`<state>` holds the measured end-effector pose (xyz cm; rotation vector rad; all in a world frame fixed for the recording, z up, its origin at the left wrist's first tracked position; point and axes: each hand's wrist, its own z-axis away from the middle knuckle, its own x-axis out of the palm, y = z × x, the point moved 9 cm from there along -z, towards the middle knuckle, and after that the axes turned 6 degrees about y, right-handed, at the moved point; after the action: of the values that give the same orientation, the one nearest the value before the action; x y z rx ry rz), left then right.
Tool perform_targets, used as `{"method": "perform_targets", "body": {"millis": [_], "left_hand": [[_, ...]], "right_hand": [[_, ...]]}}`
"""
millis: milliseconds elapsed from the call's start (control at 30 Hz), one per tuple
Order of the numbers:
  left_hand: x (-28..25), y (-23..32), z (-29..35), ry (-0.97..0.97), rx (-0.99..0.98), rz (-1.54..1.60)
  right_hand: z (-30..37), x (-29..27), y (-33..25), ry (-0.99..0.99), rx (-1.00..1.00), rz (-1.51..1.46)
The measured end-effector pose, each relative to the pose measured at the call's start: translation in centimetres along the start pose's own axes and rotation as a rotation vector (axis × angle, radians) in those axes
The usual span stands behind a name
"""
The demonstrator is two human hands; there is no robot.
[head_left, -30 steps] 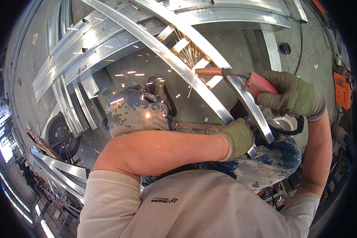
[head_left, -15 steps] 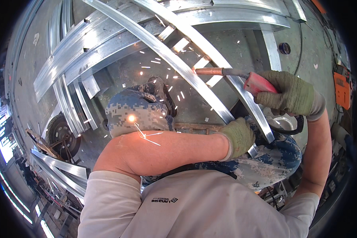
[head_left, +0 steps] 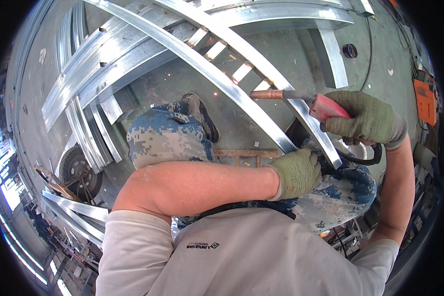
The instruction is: The person welds metal frames using a welding torch, positioning and joining metal pieces on the floor. They handle metal bars and frames, aligning them before welding.
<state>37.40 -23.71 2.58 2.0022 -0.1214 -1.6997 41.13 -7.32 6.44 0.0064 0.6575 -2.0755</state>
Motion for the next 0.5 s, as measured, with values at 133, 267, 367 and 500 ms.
{"method": "perform_targets", "body": {"millis": [133,267,367,500], "left_hand": [[0.1,-0.2,-0.1,-0.037,0.015,0.000],[0.5,-0.2,-0.2,-0.015,-0.008,0.015],[0.6,-0.2,-0.2,0.013,-0.016,0.000],[0.0,-0.2,0.0,0.043,-0.006,-0.048]], "right_hand": [[-0.3,0.2,0.4,-0.021,-0.002,-0.020],[-0.4,-0.1,0.8,0.016,-0.015,-0.018],[-0.8,-0.2,1.2,-0.011,-0.014,-0.003],[-0.6,0.0,0.9,-0.022,-0.008,-0.004]]}}
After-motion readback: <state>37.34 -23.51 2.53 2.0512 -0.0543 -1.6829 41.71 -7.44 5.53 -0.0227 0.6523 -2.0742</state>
